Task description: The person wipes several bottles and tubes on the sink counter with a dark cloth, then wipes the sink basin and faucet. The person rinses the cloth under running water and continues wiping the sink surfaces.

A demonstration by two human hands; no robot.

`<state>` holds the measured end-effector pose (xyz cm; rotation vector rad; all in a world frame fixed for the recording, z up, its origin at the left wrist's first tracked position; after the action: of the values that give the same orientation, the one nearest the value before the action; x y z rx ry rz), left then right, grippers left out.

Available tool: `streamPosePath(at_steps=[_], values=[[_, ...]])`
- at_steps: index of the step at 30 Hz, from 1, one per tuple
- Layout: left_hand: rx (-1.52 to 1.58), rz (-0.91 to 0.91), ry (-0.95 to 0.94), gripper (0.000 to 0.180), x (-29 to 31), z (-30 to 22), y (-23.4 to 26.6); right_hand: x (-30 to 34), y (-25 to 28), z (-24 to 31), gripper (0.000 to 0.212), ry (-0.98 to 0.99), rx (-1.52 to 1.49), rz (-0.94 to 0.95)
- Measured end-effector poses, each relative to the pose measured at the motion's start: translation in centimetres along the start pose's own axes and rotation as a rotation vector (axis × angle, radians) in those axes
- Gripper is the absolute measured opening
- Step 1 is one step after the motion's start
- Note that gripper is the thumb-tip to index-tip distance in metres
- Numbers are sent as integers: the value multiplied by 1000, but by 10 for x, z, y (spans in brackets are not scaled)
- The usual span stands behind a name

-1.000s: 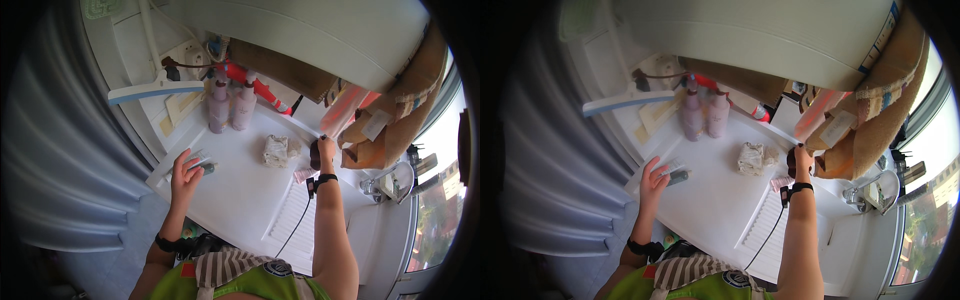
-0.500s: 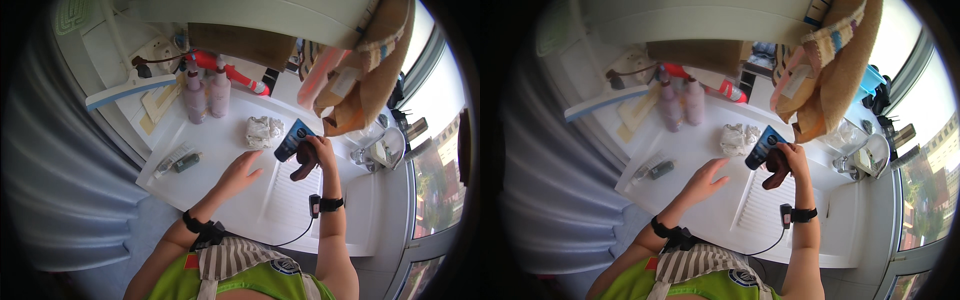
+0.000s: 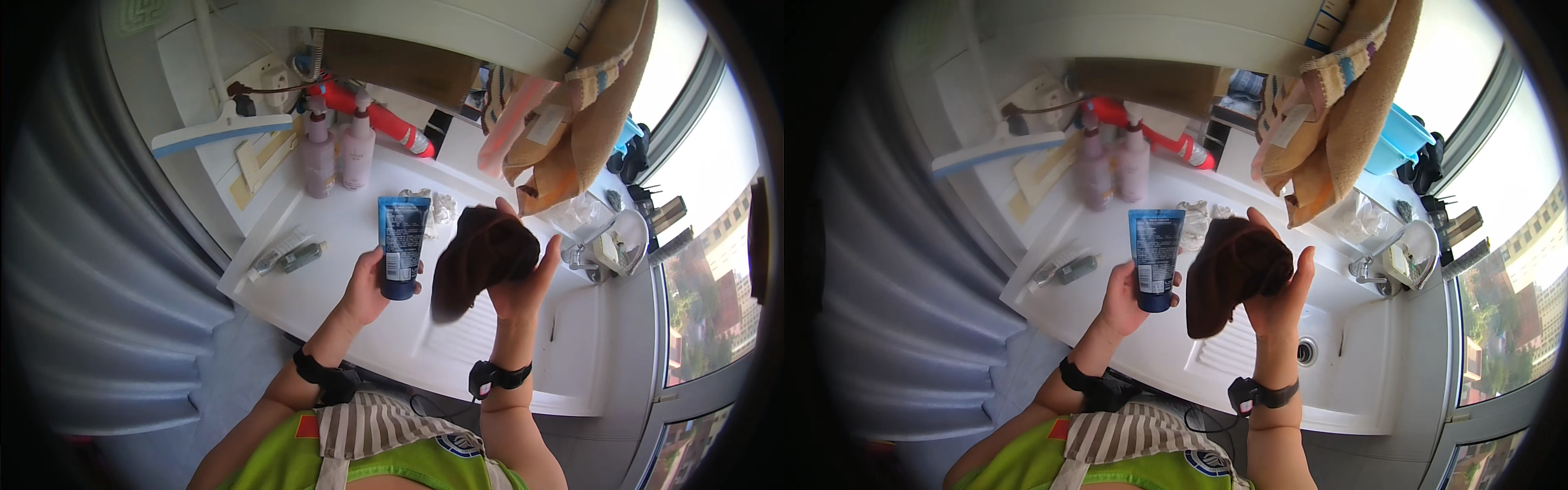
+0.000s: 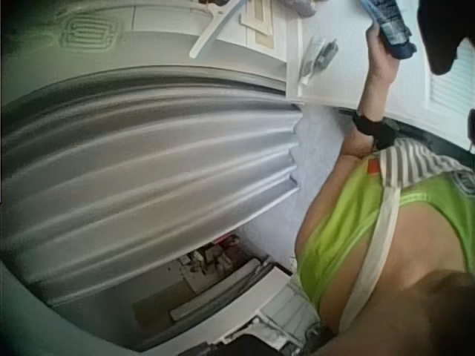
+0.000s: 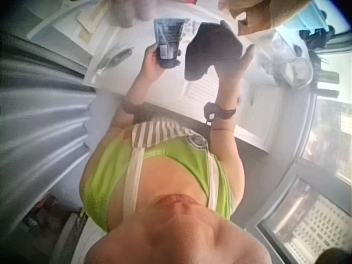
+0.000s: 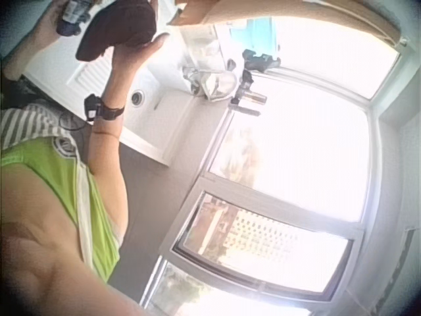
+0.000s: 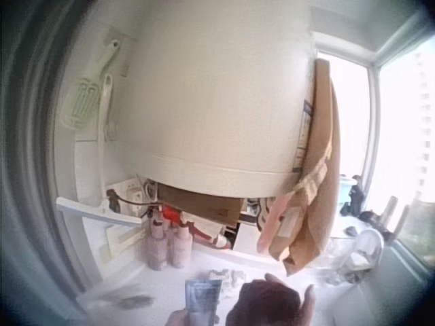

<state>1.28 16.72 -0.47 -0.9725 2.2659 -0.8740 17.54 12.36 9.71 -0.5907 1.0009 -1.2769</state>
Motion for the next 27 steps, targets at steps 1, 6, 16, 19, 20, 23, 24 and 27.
streamPosePath(at_steps=[1, 6, 16, 19, 20, 23, 24, 27], values=[[16, -54, -21, 48, 4, -2, 1, -1, -3, -8, 81, 20, -55, -11], [-362, -293, -89, 55, 25, -17, 0, -8, -53, -86, 52, 612, 1695, 449], [-52, -399, -239, 50, 48, -46, 37, 37, -52, -142, 40, 567, 1510, 666], [-67, -434, -300, 48, 49, -56, 44, 52, -53, -140, 41, 586, 1476, 760], [-153, -476, -313, 48, 48, -60, 45, 53, -53, -133, 41, 605, 1430, 700], [-404, -561, -336, 45, 47, -62, 39, 53, -57, -113, 42, 801, 1391, 546], [-390, -551, -274, 44, 45, -56, 36, 52, -60, -111, 43, 854, 1447, 528], [-580, -524, -222, 44, 42, -40, 19, 33, -57, -126, 42, 755, 1676, 527]])
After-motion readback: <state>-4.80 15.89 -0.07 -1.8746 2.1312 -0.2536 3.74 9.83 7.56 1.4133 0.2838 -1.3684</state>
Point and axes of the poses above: each hand's wrist, its own x-axis away from the middle knuckle, its own y-axis out of the back of the hand, z = x × y, the point moved 6 cm from there along -x, towards the middle knuckle, and after that the axes turned 13 degrees about -x, right-handed, at the moved point
